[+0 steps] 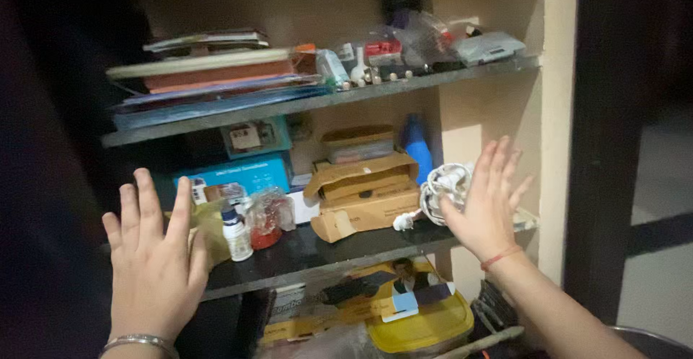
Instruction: The person wipes a glass shelf with a dark cloth, then places a keyboard and mouse combo box, a plastic bag, a yellow container, a calculator, and other small items onto the shelf. The person closes the cabinet door at the end.
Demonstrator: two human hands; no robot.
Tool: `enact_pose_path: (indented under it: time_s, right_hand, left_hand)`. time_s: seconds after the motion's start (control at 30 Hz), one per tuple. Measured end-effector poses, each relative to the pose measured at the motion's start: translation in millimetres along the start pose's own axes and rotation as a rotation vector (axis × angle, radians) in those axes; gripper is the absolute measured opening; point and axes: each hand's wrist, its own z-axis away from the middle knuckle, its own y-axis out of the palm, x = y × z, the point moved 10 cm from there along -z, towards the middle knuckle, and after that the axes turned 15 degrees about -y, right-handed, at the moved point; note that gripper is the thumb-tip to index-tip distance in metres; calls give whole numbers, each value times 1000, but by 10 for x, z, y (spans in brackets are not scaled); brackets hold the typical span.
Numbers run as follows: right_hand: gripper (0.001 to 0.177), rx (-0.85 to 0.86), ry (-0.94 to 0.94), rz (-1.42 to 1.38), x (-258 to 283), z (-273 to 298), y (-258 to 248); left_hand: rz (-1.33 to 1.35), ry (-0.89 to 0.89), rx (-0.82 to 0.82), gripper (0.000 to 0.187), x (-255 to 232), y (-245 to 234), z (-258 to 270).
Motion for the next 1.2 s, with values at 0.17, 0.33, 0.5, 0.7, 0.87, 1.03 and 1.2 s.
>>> enact_pose_path:
  time_s: [0.17,0.33,0.5,0.7,0.87,1.03,1.2]
  right_hand:
    - [119,6,31,-23,-39,-23,63]
    - [122,-77,41,-92,38,-290,-53]
    - [127,-155,30,-98,39,-590,-416]
    - [125,-246,-188,-182,220,-719,-863]
    - [114,-198,-455,-225,552,-722,-1007]
    - [116,-131,-391,-204,536,-800,-1027]
    - [116,-139,-398,-217,594,-771,-1079]
  left_hand:
    - [-66,13,-43,79,105,-49,-11]
    - [-74,0,-73,85,238,37,-39]
    - [-299,-18,-127,105,502,135,-298]
    - [-335,-40,-220,104,510,-239,-546]
    - [-84,7,-248,90,61,-810,-482]
    - [11,-30,-193,78,-212,-1084,-474]
    - [15,-33,-163,77,-316,-1194,-486]
